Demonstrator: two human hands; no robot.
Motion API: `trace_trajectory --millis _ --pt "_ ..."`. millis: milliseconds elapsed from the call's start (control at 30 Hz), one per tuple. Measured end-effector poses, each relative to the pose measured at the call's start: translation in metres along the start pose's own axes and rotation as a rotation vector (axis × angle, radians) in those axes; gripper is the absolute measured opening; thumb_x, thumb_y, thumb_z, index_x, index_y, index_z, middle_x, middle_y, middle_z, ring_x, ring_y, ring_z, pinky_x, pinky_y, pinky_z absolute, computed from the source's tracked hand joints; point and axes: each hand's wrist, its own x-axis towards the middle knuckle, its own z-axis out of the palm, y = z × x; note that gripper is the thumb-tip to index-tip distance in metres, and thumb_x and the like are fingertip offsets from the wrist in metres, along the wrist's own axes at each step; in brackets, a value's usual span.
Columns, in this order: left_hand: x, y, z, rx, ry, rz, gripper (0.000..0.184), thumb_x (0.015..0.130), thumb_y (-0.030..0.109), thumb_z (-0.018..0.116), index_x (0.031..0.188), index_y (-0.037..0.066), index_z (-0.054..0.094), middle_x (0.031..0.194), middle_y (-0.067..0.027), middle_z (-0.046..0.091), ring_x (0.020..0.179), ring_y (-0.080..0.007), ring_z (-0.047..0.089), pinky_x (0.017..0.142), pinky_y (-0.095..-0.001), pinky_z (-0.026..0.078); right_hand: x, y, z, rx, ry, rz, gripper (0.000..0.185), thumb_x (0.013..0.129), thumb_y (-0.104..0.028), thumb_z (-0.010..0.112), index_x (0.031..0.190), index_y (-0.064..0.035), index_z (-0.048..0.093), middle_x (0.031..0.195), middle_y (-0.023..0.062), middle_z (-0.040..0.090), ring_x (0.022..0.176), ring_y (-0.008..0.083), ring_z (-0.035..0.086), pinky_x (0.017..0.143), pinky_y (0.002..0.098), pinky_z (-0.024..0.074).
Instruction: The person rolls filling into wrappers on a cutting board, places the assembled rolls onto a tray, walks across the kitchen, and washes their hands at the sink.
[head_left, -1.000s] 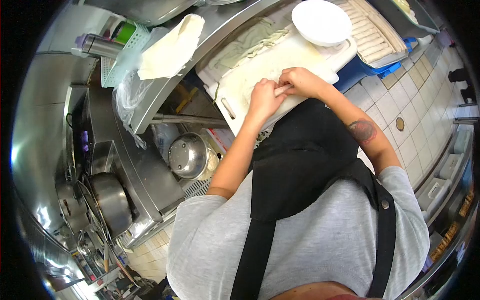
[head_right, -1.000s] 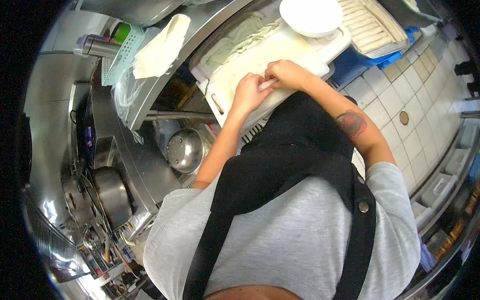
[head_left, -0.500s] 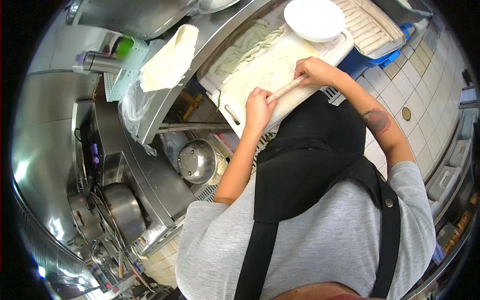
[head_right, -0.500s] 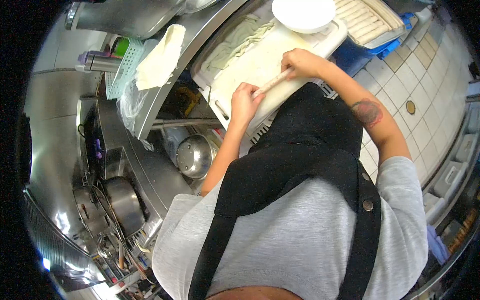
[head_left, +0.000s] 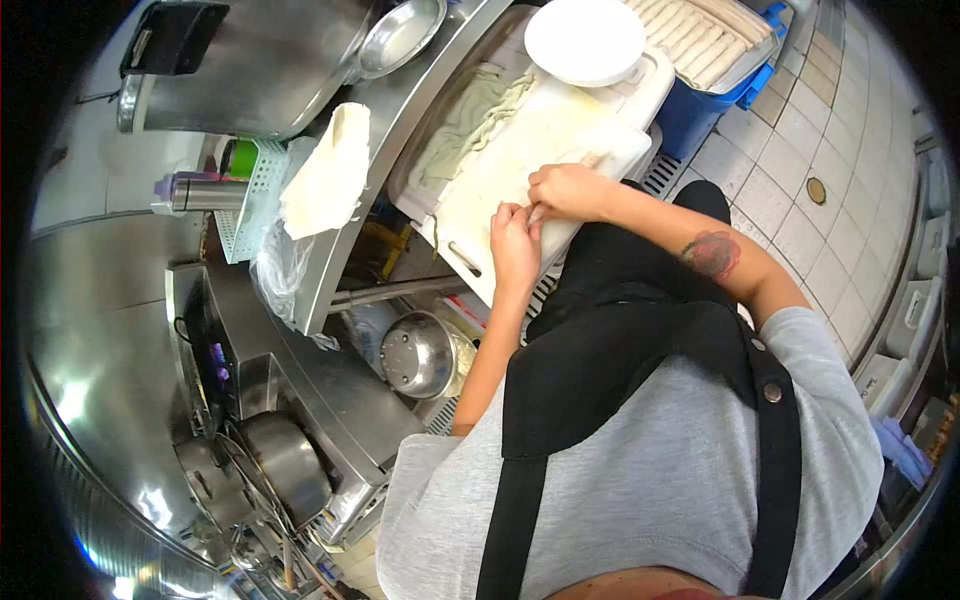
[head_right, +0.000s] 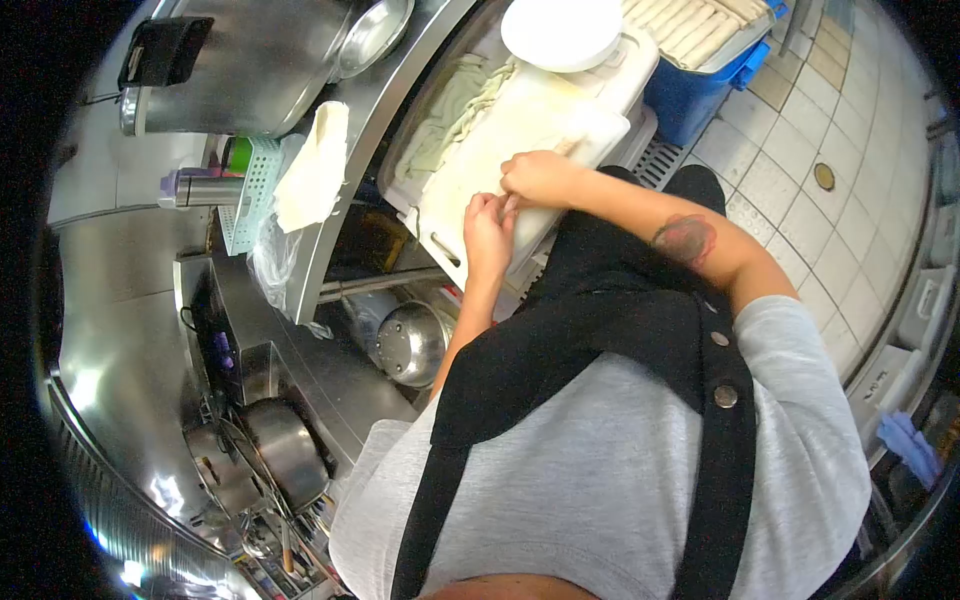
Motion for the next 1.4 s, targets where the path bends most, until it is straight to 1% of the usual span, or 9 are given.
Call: trace_trajectory --millis 367,500,900,967,1000,1067,1167,1267,1400 --pt "-0.001 0.0 -0.002 -0.015 -0.001 0.024 0.024 0.075 -0.001 0.072 0.099 -0.003 0.07 0.096 -0.015 0.06 0.093 -0.0333 0.058 0.086 -0.0409 0.049 -0.033 0.071 -0.058 0.164 -0.067 0.103 0.021 0.066 -0.013 0.077 0.086 -0.0066 0.074 0.089 0.01 0.068 0.088 0.0296 0.067 0.079 0.0401 0.0535" --pt "0.004 0.001 -0.005 0.028 -0.05 0.03 0.023 0.074 -0.001 0.072 0.097 -0.003 0.07 0.096 -0.0158 0.06 0.094 -0.034 0.058 0.086 -0.0413 0.049 -0.018 0.054 -0.045 0.088 -0.062 -0.075 0.02 0.063 -0.013 0.079 0.079 -0.0043 0.072 0.088 0.012 0.066 0.088 0.0323 0.066 0.079 0.0414 0.0535" --pt "0.031 0.036 0.018 -0.042 -0.039 0.092 0.024 0.071 0.004 0.073 0.093 -0.003 0.066 0.1 -0.0227 0.061 0.095 -0.0395 0.057 0.088 -0.0467 0.046 -0.031 0.059 -0.04 0.023 0.063 -0.081 0.018 0.07 -0.015 0.075 0.081 -0.0041 0.065 0.087 0.0123 0.062 0.084 0.0342 0.06 0.078 0.0448 0.0499" --pt "0.04 0.029 0.059 -0.081 -0.022 0.097 0.028 0.071 0.002 0.062 0.095 0.007 0.075 0.089 -0.0208 0.063 0.092 -0.0377 0.058 0.087 -0.0479 0.046 -0.036 0.069 -0.046 -0.021 -0.072 0.059 0.018 0.077 -0.022 0.072 0.081 -0.0045 0.068 0.085 0.0176 0.065 0.087 0.0357 0.061 0.08 0.0459 0.0502" --pt "0.044 0.027 0.074 -0.14 0.051 0.193 0.034 0.071 0.001 0.058 0.095 0.014 0.078 0.088 -0.0192 0.063 0.089 -0.037 0.059 0.086 -0.0474 0.046 -0.04 0.071 -0.044 0.034 0.021 0.03 0.019 0.078 -0.022 0.073 0.082 -0.0033 0.069 0.083 0.0172 0.065 0.084 0.0358 0.062 0.079 0.0451 0.0504" --pt "0.05 0.021 0.098 -0.084 0.131 0.171 0.031 0.073 0.002 0.056 0.089 0.016 0.077 0.087 -0.0174 0.063 0.09 -0.0352 0.06 0.088 -0.0462 0.048 -0.033 0.07 -0.047 0.082 0.031 0.0 0.018 0.075 -0.015 0.077 0.083 -0.0013 0.069 0.078 0.0166 0.065 0.078 0.0347 0.063 0.074 0.0426 0.051" --pt "0.048 0.032 0.071 -0.064 0.103 0.057 0.013 0.076 0.008 0.063 0.081 -0.003 0.066 0.093 -0.0201 0.061 0.093 -0.0378 0.06 0.083 -0.0439 0.052 -0.023 0.052 -0.067 0.225 -0.055 0.072 0.023 0.068 -0.006 0.082 0.085 0.0018 0.068 0.081 0.0175 0.063 0.077 0.0345 0.063 0.071 0.0414 0.0513" --pt "0.053 0.032 0.073 -0.047 0.058 0.038 0.017 0.076 0.014 0.069 0.083 -0.002 0.066 0.094 -0.0208 0.061 0.092 -0.0377 0.06 0.082 -0.0453 0.051 -0.016 0.048 -0.077 0.139 -0.071 -0.107 0.028 0.063 -0.001 0.083 0.086 0.003 0.067 0.086 0.0175 0.063 0.076 0.0347 0.063 0.07 0.0419 0.0517" --pt "0.057 0.024 0.082 -0.082 0.05 0.071 0.022 0.076 0.018 0.073 0.083 -0.001 0.067 0.092 -0.0198 0.061 0.091 -0.0375 0.06 0.082 -0.046 0.05 -0.013 0.056 -0.064 0.243 -0.122 0.013 0.027 0.064 0.0 0.083 0.085 0.0016 0.067 0.087 0.0164 0.064 0.076 0.0332 0.064 0.07 0.0398 0.0524"
